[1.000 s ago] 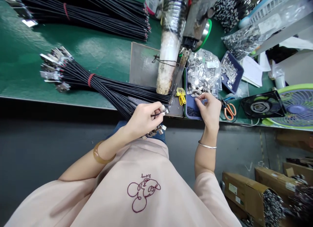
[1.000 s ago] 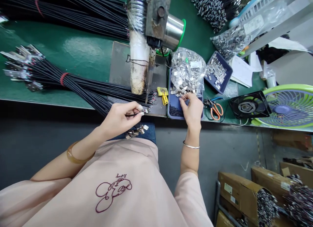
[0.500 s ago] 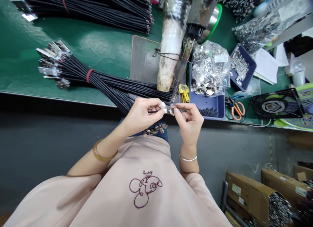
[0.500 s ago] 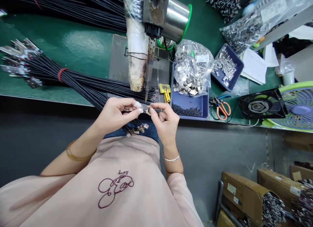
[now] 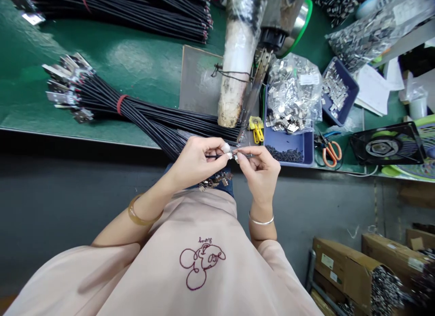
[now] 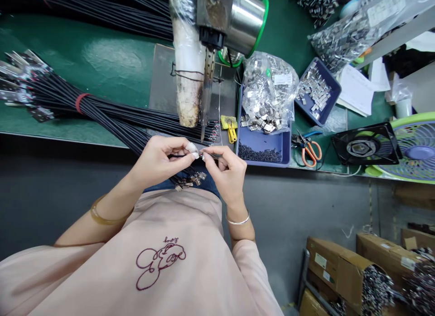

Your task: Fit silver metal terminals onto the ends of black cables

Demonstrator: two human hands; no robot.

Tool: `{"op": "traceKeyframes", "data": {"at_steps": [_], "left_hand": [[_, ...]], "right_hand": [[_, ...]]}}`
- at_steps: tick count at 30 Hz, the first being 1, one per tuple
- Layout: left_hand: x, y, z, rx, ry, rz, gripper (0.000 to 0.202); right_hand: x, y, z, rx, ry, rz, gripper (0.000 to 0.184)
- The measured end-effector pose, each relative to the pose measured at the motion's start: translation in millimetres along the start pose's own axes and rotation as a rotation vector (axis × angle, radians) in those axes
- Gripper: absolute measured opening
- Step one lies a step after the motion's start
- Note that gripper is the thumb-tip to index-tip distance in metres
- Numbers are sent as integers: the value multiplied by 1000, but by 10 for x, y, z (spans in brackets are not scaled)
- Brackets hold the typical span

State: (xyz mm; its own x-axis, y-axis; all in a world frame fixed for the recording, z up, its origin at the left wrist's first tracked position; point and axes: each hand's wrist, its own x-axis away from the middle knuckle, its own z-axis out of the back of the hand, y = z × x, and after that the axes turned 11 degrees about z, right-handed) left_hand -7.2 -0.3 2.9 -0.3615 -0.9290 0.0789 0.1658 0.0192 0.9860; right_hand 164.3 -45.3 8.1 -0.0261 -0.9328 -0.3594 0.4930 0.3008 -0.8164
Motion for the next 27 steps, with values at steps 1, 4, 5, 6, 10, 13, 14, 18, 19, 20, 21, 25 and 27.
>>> {"op": "traceKeyframes", "data": {"at_steps": [1, 4, 5, 6, 10, 13, 14, 18, 19, 20, 21, 25, 27], "left_hand": [[0, 3, 5, -4, -5, -10, 10], [4, 17, 30, 2, -16, -21, 8], [6, 22, 41, 11, -16, -19, 8], [8, 26, 53, 20, -18, -17, 8], [16, 23, 85, 42, -31, -23, 10], [32, 14, 63, 71, -4, -28, 11], [41, 16, 44, 66, 22, -42, 11], [78, 49, -57, 19, 150, -66, 9], [84, 58, -80, 21, 171, -50, 9], [86, 66, -101, 28, 185, -32, 9], [86, 71, -117, 38, 195, -13, 9], [64, 74, -149, 93, 210, 47, 9], [49, 71, -153, 97, 214, 65, 11]], "right_hand": [[1, -11, 14, 26, -12, 29, 10], [8, -36, 72, 89, 33, 79, 15], [11, -36, 91, 101, 58, 66, 17], [13, -31, 107, 103, 69, 40, 19], [21, 9, 110, 18, -57, -57, 23], [27, 5, 64, 94, -55, 52, 19], [30, -4, 51, 160, -40, 128, 17], [52, -52, 58, 349, 61, 325, 17], [59, -64, 72, 330, 118, 314, 18], [67, -77, 86, 285, 186, 294, 20], [73, -89, 99, 225, 253, 275, 22], [80, -114, 106, 70, 343, 228, 22], [67, -101, 81, 62, 272, 217, 16]]}}
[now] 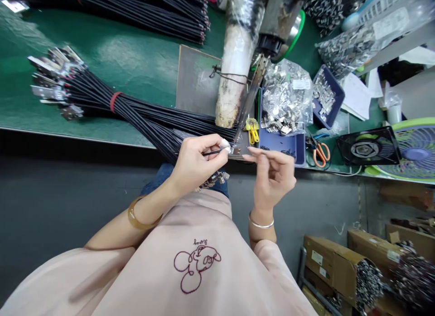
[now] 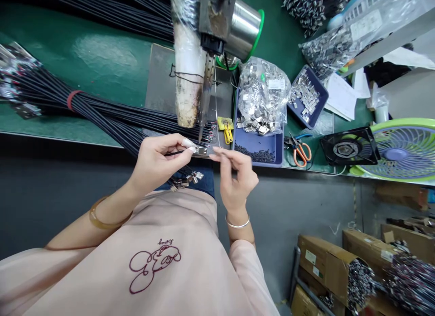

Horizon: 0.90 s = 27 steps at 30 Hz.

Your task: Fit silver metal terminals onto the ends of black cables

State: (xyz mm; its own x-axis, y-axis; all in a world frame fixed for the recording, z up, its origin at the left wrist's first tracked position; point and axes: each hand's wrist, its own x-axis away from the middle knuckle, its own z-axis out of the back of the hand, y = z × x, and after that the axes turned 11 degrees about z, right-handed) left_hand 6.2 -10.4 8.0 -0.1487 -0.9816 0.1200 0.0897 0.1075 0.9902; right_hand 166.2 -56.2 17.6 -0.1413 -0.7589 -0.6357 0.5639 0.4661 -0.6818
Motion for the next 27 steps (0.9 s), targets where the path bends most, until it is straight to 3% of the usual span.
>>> {"op": "traceKeyframes", "data": {"at_steps": [5, 11, 18, 27], "left_hand": [[-32, -7, -17, -38, -1, 9, 12], [-56, 13, -47, -19, 44, 29, 9], [-70, 62, -55, 35, 25, 61, 7], [-76, 59, -40, -45, -26, 40, 10]], "right_hand": [[-23, 77, -92, -83, -167, -44, 5], [-85, 109, -132, -144, -185, -158, 6], [-171, 70, -132, -111, -198, -158, 4], [-128, 75, -79, -118, -226, -98, 7]]}}
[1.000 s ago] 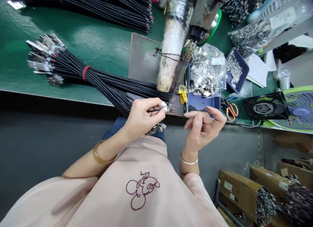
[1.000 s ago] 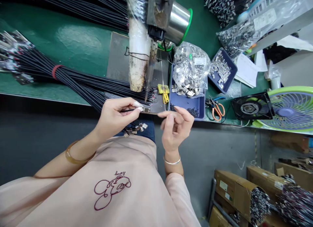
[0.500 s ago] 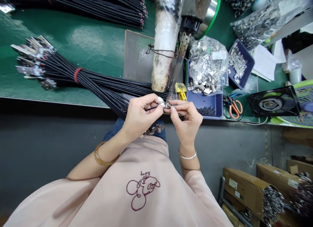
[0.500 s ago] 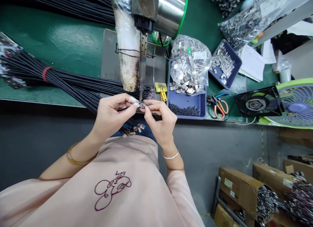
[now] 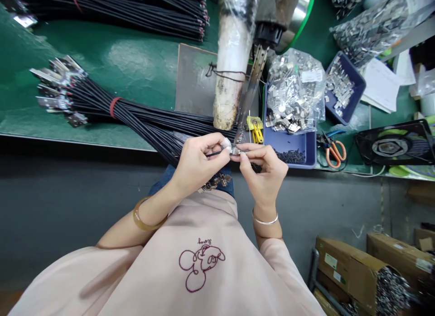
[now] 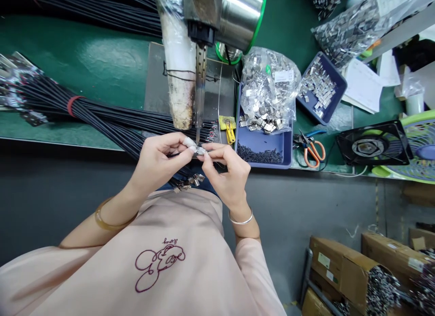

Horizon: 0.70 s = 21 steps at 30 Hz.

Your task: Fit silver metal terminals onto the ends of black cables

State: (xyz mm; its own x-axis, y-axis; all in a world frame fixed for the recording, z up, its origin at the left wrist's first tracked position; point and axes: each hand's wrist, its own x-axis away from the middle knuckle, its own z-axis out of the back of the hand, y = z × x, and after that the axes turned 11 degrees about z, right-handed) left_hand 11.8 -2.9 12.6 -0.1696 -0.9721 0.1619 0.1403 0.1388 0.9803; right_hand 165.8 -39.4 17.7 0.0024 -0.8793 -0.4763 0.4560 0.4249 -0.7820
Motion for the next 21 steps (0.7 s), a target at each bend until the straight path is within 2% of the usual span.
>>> {"op": "traceKeyframes", "data": {"at_steps": [3, 5, 6, 9, 10, 11, 13, 15, 16, 18, 21], "left_hand": [[7, 0, 16, -22, -7, -24, 10], [26, 2, 56, -54, -44, -47, 11], [41, 2, 87, -81, -83, -70, 11], [104, -6, 202, -155, -206, -167, 11], [124, -15, 240, -149, -216, -193, 11], [139, -28, 274, -130, -204, -213, 11], [143, -70, 326, -102, -123, -248, 11], [102, -129, 350, -184, 0, -314, 12], [66, -163, 350, -273, 67, -363, 13], [-24, -230, 331, -518, 156, -479, 15], [-141, -301, 285, -809, 206, -576, 24]], "right_hand": [[22, -2, 20, 4, -10, -20, 6], [45, -21, 58, 59, 56, 15, 3], [57, -38, 86, 106, 129, 79, 2], [78, -103, 207, 256, 467, 323, 5], [73, -117, 256, 294, 538, 342, 7], [61, -119, 309, 324, 555, 307, 10], [8, -62, 420, 388, 416, 138, 12], [-82, 87, 523, 459, 160, -18, 9], [-140, 190, 566, 530, 74, -43, 10], [-270, 412, 626, 695, -12, -31, 11], [-451, 655, 661, 800, -176, 29, 9]]}}
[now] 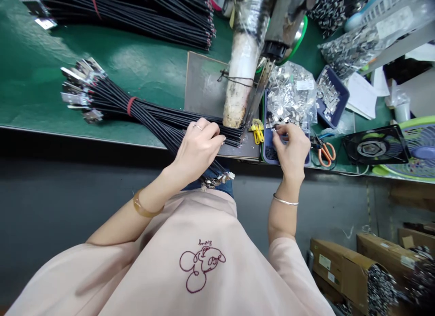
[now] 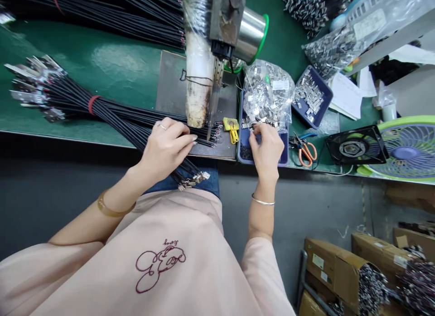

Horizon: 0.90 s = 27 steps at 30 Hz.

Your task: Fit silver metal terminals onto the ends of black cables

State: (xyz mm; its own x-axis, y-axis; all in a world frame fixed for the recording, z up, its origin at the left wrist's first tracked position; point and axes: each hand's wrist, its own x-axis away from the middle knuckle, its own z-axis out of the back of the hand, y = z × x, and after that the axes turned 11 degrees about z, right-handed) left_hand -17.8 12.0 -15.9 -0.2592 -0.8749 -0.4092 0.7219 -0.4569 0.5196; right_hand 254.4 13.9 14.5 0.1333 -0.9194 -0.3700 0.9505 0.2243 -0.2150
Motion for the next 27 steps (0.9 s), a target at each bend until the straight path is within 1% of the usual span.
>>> {"op": "traceKeyframes", "data": {"at_steps": [1, 3, 6, 9, 11, 14, 17, 18, 21, 24, 26, 27], "left_hand": [[-11, -7, -19, -49, 3, -21, 26], [-13, -10, -9, -53, 4, -56, 25], [14, -4, 103, 122, -27, -76, 22], [33, 10, 246, 299, -94, -95, 21], [37, 27, 317, 338, -156, -138, 20], [61, 58, 385, 313, -274, -169, 21], [127, 67, 462, 352, -324, -103, 23], [153, 61, 496, 393, -335, -60, 21], [204, 22, 597, 545, -432, 82, 11], [182, -1, 624, 628, -484, 186, 8], [134, 19, 578, 641, -488, 209, 10], [106, 40, 538, 631, -478, 195, 12]], "right_hand": [[-41, 30, -16, 27, -48, 31, 10], [-82, 35, -3, 88, -129, 78, 12], [-51, -36, 83, 214, -175, 123, 11], [18, -107, 158, 322, -198, 145, 10], [57, -121, 180, 317, -202, 138, 10], [114, -89, 204, 195, -196, 117, 9], [187, -16, 264, 71, -166, 91, 8], [210, 9, 291, 41, -141, 69, 7], [241, 51, 347, -24, -80, -32, 8], [191, 5, 314, 21, -95, -100, 10], [126, -71, 246, 91, -133, -82, 10], [90, -115, 208, 119, -155, -60, 9]]}}
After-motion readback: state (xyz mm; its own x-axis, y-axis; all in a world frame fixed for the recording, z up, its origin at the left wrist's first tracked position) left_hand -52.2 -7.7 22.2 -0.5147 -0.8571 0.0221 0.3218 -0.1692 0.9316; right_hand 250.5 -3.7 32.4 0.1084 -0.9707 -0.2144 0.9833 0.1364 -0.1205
